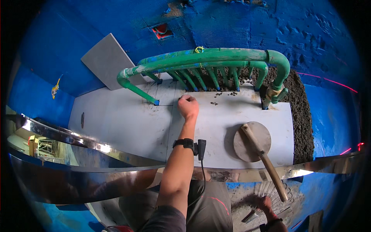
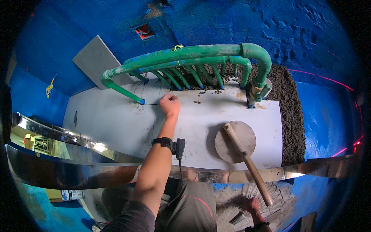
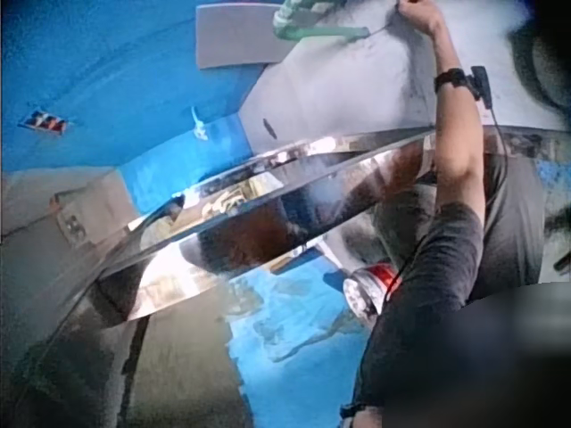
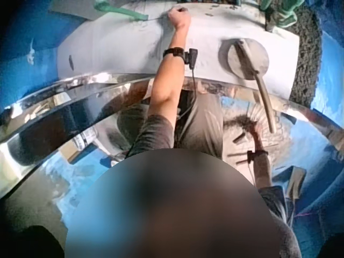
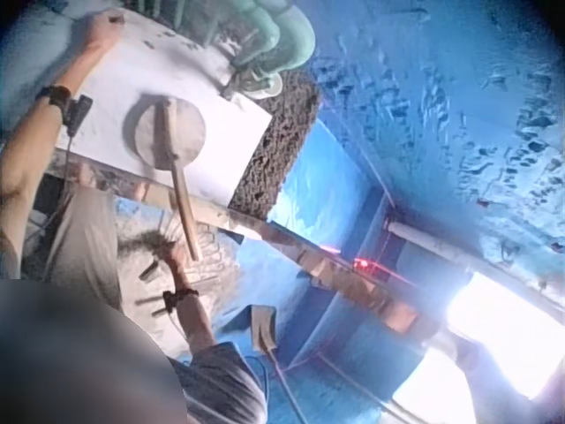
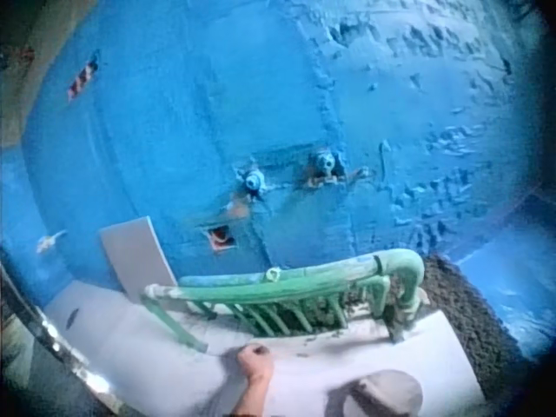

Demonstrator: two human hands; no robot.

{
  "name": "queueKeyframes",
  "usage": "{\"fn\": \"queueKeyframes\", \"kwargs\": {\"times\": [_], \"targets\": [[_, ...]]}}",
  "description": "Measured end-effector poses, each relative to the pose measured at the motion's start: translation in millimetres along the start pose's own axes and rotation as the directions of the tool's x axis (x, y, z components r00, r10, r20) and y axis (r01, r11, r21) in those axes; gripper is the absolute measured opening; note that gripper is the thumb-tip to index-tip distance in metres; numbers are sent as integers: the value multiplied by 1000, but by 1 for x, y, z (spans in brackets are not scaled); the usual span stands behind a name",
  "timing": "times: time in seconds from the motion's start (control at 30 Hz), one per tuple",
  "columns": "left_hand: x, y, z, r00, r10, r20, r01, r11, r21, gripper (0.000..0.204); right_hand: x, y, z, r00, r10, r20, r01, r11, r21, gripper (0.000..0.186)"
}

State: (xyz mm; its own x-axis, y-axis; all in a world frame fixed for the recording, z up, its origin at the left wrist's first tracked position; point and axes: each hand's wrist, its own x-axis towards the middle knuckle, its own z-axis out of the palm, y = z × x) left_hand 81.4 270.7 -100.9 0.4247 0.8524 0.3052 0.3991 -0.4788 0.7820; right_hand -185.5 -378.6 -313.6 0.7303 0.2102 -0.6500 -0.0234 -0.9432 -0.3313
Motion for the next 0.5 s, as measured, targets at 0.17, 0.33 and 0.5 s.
{"fn": "queueKeyframes", "kwargs": {"times": [0.17,0.33,0.5], "targets": [[-4,17,-3,1000,-27,4,26,975,219,12,2,4,3,999,-10,-36,7,998,-63,60],[-4,33,-4,969,241,48,-245,965,97,22,-8,-44,-31,992,95,87,-101,993,67,59],[-9,41,28,930,212,299,-149,964,-219,43,-9,-31,-19,973,231,-26,-232,972,-41,53]]}}
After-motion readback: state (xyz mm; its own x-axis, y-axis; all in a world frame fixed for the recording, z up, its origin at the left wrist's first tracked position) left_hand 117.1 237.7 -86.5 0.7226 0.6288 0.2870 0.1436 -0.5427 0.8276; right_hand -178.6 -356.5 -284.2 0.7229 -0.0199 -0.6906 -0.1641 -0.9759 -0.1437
